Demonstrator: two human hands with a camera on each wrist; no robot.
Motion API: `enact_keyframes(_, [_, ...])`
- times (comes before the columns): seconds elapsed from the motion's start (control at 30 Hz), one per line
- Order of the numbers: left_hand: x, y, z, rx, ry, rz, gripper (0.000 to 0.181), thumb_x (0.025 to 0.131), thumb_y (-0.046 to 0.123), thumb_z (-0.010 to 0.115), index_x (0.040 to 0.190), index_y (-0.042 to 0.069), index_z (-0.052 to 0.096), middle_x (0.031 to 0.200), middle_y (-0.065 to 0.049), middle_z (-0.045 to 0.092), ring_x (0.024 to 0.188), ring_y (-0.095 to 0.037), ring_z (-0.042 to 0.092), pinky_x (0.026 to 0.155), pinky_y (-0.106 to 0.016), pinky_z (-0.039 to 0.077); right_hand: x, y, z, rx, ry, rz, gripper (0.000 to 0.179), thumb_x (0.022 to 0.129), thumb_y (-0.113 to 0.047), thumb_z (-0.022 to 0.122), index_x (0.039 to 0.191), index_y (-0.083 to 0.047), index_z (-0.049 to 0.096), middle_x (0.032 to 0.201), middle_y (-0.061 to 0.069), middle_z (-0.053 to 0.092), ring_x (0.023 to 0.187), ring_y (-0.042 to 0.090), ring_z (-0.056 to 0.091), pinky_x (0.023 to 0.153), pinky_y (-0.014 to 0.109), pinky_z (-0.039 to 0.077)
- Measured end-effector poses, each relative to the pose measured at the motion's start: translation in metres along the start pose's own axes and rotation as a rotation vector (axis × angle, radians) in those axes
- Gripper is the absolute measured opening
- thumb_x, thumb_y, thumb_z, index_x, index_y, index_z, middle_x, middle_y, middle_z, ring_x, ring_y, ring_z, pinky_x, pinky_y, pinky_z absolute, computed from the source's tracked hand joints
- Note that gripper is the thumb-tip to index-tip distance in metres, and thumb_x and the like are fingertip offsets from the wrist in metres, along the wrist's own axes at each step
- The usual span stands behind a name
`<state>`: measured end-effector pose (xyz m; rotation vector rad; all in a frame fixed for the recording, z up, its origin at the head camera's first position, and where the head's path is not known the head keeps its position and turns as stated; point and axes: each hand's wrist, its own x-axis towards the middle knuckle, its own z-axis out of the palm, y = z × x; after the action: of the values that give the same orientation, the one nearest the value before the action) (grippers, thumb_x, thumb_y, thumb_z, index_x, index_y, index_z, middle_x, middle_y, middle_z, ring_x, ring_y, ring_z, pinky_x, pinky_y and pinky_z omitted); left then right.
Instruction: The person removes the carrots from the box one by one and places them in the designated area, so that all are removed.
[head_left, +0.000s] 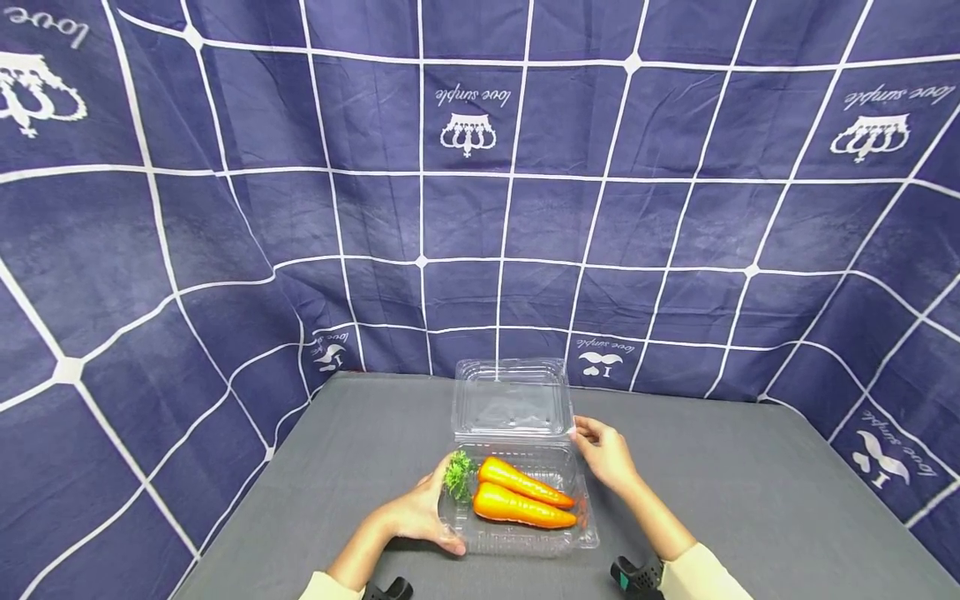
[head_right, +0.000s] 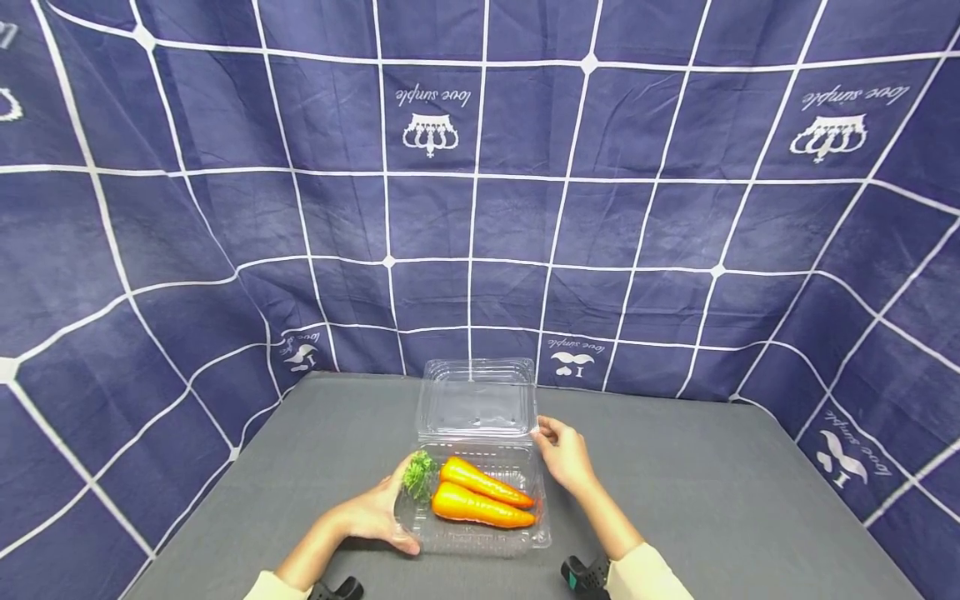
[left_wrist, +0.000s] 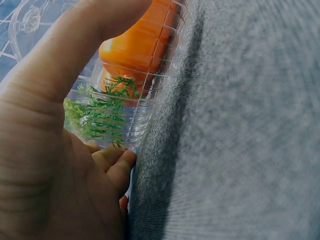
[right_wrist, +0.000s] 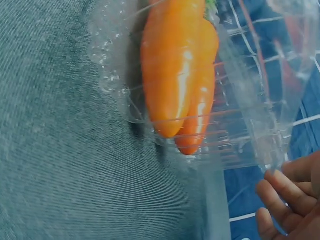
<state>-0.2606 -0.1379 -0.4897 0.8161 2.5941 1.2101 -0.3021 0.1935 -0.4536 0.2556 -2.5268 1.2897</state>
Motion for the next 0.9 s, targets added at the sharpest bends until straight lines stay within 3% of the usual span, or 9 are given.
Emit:
enact_keyframes(0.57, [0.0014,0.0023,-0.0022,0.001,-0.016,-0.036,0.134,0.055,0.031,0.096,0.153,0.003,0.009,0.144,-0.029,0.035,0.132,-0.044,0.033,0.103,-0.063,0.029,-0.0024,0.0059,0.0059,-0.013,-0.012,0.050,0.030,0.089,-0.003,0.066,0.114,0.013,0.064,0.090,0.013,0.072,0.079,0.021,0.066,0.071,0.030,0.051])
enact_keyframes(0.9, [-0.0010,0.0010,-0.0012,-0.006,-0.025,-0.027,0.135,0.055,0.034,0.096,0.153,0.002,0.008,0.143,-0.030,0.036,0.131,-0.046,0.033,0.103,-0.064,0.029,-0.0051,0.0081,0.0063,-0.001,-0.022,0.079,0.026,0.090,-0.007,0.066,0.109,0.012,0.066,0.083,0.010,0.071,0.069,0.016,0.064,0.065,0.028,0.050])
